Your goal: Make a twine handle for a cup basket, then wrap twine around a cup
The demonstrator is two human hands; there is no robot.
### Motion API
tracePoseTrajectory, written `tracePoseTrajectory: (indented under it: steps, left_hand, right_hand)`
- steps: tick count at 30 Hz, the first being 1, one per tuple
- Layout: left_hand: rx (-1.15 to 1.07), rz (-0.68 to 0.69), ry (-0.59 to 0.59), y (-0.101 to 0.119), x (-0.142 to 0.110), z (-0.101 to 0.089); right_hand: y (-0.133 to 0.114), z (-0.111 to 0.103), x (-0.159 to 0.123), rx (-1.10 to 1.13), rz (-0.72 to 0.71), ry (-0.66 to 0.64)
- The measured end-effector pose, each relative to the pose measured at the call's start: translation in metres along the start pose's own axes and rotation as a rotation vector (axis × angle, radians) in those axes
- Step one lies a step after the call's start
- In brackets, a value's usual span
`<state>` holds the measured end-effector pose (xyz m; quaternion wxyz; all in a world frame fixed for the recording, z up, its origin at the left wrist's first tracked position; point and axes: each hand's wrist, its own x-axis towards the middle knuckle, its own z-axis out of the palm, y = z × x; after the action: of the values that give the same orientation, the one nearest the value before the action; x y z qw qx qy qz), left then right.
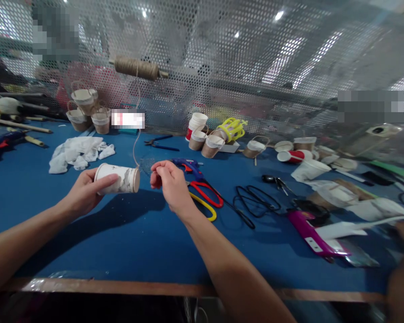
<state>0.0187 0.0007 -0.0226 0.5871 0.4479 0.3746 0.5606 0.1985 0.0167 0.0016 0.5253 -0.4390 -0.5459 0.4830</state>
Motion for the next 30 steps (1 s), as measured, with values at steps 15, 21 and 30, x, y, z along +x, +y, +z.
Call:
tracePoseTrajectory:
  steps: [15, 21, 30]
  left_hand:
    - [0.567, 0.227, -0.285, 0.012, -0.011, 0.004]
    - [0.035, -0.216, -0.26, 0.012, -0.007, 0.006]
    - [0.067, -0.199, -0.244, 0.012, -0.006, 0.005]
  right_hand:
    - [-0.004, 0.001, -0.005, 0.108, 0.289, -0.25]
    - [-0.005, 0.006, -0.011, 0.003, 0.154, -0.267]
    - [-0.018, -0.005, -0.007, -0.44, -0.169, -0.109]
